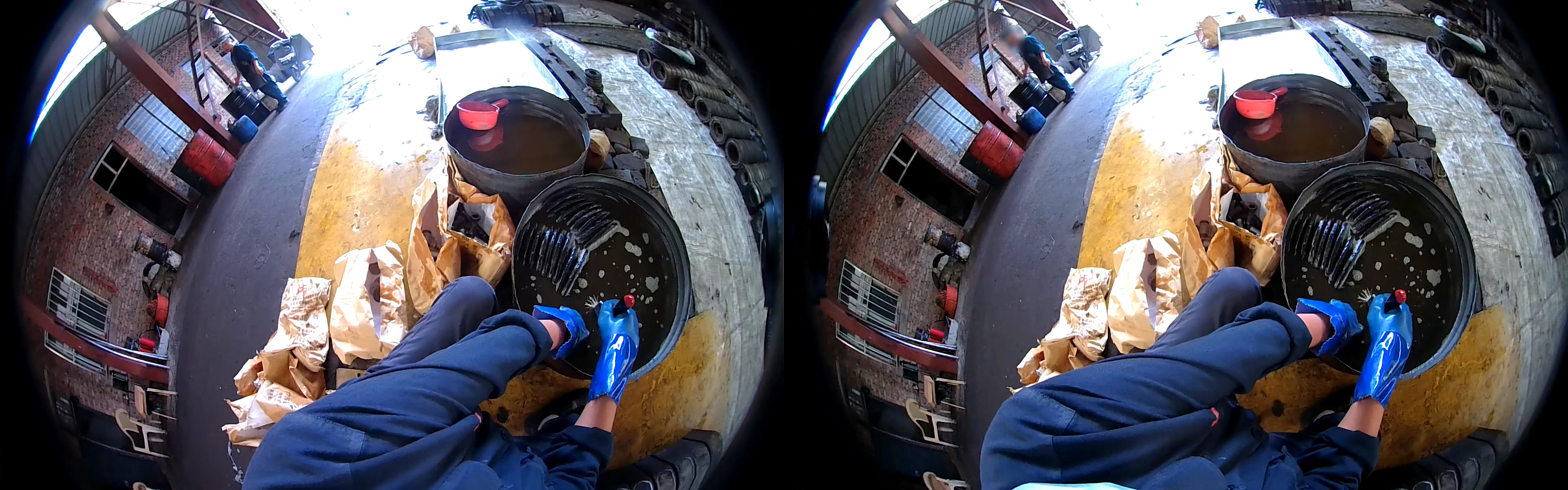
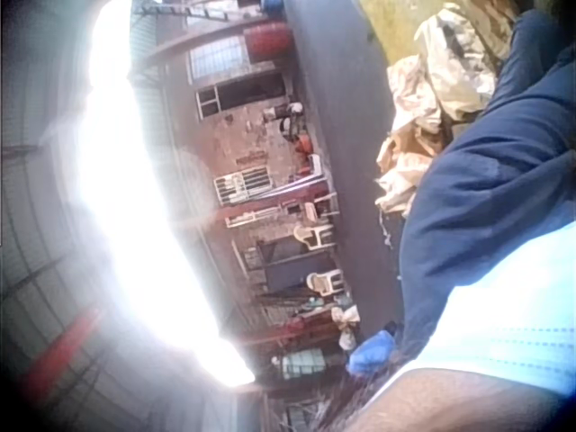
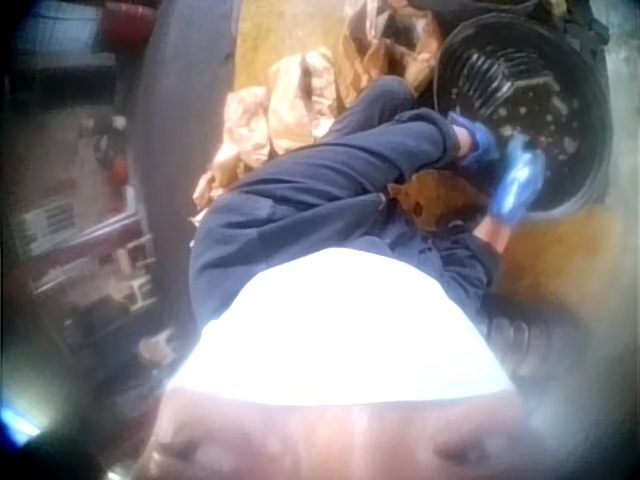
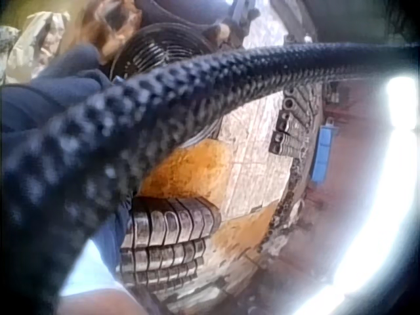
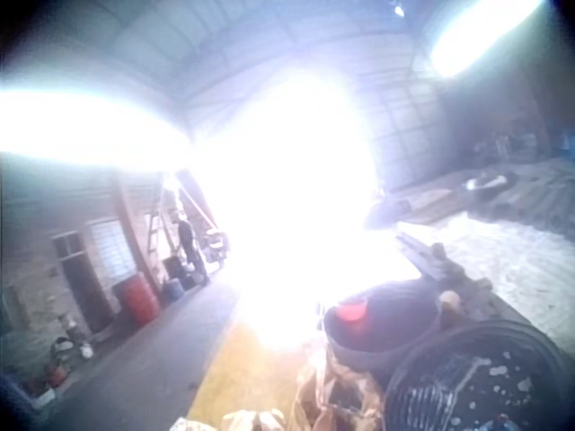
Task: The person sits on the floor and uses a red-handled brush to scrub a small metal part in a large black tub filled with liquid. They repeatedly dip the part into the liquid and scrub it before placing it into a nearby paper bag.
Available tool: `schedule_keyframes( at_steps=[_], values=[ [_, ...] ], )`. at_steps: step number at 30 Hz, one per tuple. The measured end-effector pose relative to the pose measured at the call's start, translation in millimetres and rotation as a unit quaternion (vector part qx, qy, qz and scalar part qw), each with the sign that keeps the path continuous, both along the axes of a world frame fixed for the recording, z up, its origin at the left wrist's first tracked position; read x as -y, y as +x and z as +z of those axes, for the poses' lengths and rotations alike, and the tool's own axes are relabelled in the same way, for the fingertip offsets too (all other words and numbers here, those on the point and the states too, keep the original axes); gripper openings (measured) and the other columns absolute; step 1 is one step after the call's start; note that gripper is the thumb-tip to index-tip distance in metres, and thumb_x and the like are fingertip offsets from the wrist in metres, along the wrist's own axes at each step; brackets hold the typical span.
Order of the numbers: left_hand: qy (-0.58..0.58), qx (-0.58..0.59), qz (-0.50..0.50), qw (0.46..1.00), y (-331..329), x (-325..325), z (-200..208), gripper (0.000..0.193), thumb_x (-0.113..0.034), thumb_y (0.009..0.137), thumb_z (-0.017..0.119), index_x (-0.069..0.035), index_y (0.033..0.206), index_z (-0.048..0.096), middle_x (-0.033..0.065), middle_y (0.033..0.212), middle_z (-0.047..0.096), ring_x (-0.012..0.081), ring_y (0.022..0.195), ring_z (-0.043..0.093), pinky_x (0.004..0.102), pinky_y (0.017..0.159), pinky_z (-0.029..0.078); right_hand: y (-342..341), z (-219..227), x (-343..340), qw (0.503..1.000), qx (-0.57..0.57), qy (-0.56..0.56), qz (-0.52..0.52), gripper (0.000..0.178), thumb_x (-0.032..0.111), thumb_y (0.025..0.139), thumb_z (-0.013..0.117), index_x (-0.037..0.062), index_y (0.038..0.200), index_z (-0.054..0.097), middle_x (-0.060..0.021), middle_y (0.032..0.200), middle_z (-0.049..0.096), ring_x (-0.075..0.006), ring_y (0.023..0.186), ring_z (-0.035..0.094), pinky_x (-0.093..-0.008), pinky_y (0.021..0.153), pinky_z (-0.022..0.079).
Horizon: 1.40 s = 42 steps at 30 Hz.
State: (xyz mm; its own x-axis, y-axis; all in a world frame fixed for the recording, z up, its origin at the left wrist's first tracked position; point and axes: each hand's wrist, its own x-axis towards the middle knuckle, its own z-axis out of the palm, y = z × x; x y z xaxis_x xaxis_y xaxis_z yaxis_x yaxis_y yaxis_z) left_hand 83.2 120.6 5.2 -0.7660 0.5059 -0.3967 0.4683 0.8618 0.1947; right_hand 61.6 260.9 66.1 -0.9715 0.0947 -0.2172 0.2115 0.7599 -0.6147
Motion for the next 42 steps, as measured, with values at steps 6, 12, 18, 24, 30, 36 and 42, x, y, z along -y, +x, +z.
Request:
schedule_keyframes(
  at_steps=[6, 12, 18, 24, 30, 36, 42],
  values=[
    [0.021, -0.012, 0.019, 1.0, 4.6, -4.1, -8.6, 0.048, -0.039, 0.072, 0.083, -0.017, 0.113, 0.076, 0.0118, 0.116, 0.074, 0.0319, 0.113, 0.069, 0.0471, 0.094, 0.055, 4.4, 9.4, 2.1, 1.0, 0.02, -0.008, -0.016, 0.039, 0.038, 0.09, 0.059, 0.0029, 0.096, 0.076, -0.0225, 0.096, 0.074, -0.0391, 0.095, 0.072, -0.0484, 0.083, 0.055],
    [0.007, 0.009, 0.008, 1.0, -8.3, -6.9, 0.3, 0.05, -0.039, 0.071, 0.084, -0.016, 0.115, 0.076, 0.0117, 0.117, 0.074, 0.0318, 0.113, 0.069, 0.046, 0.094, 0.055, 2.9, 17.0, 4.8, 0.999, 0.036, -0.001, -0.019, 0.043, 0.04, 0.092, 0.056, 0.0026, 0.096, 0.075, -0.0221, 0.1, 0.074, -0.0391, 0.098, 0.071, -0.0474, 0.086, 0.055],
    [-0.026, 0.031, -0.021, 0.999, -21.8, -16.9, 16.9, 0.053, -0.038, 0.069, 0.085, -0.016, 0.116, 0.075, 0.0117, 0.117, 0.073, 0.0318, 0.114, 0.069, 0.0445, 0.094, 0.056, -1.8, 19.2, -4.7, 0.998, 0.046, -0.017, -0.042, 0.042, 0.04, 0.093, 0.056, 0.0031, 0.1, 0.075, -0.0222, 0.102, 0.073, -0.0395, 0.1, 0.071, -0.0462, 0.089, 0.055],
    [-0.062, 0.06, -0.037, 0.996, -26.7, -17.6, 27.8, 0.056, -0.038, 0.068, 0.086, -0.015, 0.118, 0.074, 0.0116, 0.118, 0.073, 0.0317, 0.114, 0.069, 0.0429, 0.094, 0.056, 6.7, 39.7, 1.6, 0.997, 0.07, -0.018, -0.035, 0.04, 0.04, 0.093, 0.06, 0.0065, 0.106, 0.075, -0.0193, 0.107, 0.074, -0.0373, 0.105, 0.07, -0.0445, 0.093, 0.054],
    [-0.095, 0.07, -0.067, 0.991, -37.4, -27.9, 42.1, 0.059, -0.037, 0.067, 0.087, -0.014, 0.119, 0.073, 0.0115, 0.118, 0.073, 0.0317, 0.115, 0.069, 0.0413, 0.094, 0.056, 5.1, 29.1, -11.4, 0.996, 0.052, -0.011, -0.072, 0.039, 0.04, 0.092, 0.06, 0.0073, 0.105, 0.076, -0.0186, 0.106, 0.075, -0.0363, 0.105, 0.071, -0.0441, 0.094, 0.054],
    [-0.124, 0.082, -0.085, 0.985, -42.5, -29.7, 52.3, 0.062, -0.037, 0.066, 0.088, -0.013, 0.121, 0.072, 0.0114, 0.119, 0.073, 0.0316, 0.115, 0.069, 0.0398, 0.094, 0.056, 10.7, 34.4, -14.4, 0.995, 0.047, -0.024, -0.083, 0.04, 0.041, 0.093, 0.06, 0.0057, 0.101, 0.075, -0.0198, 0.1, 0.075, -0.0371, 0.097, 0.072, -0.0443, 0.089, 0.055],
    [-0.055, 0.063, -0.039, 0.996, -49.2, -19.5, 29.9, 0.055, -0.025, 0.065, 0.089, -0.011, 0.116, 0.073, 0.015, 0.119, 0.073, 0.0337, 0.109, 0.071, 0.0427, 0.096, 0.056, 12.2, 40.5, -14.2, 0.993, 0.052, -0.013, -0.106, 0.04, 0.041, 0.095, 0.058, 0.005, 0.098, 0.074, -0.0206, 0.095, 0.074, -0.0366, 0.091, 0.073, -0.0442, 0.084, 0.055]
  ],
)
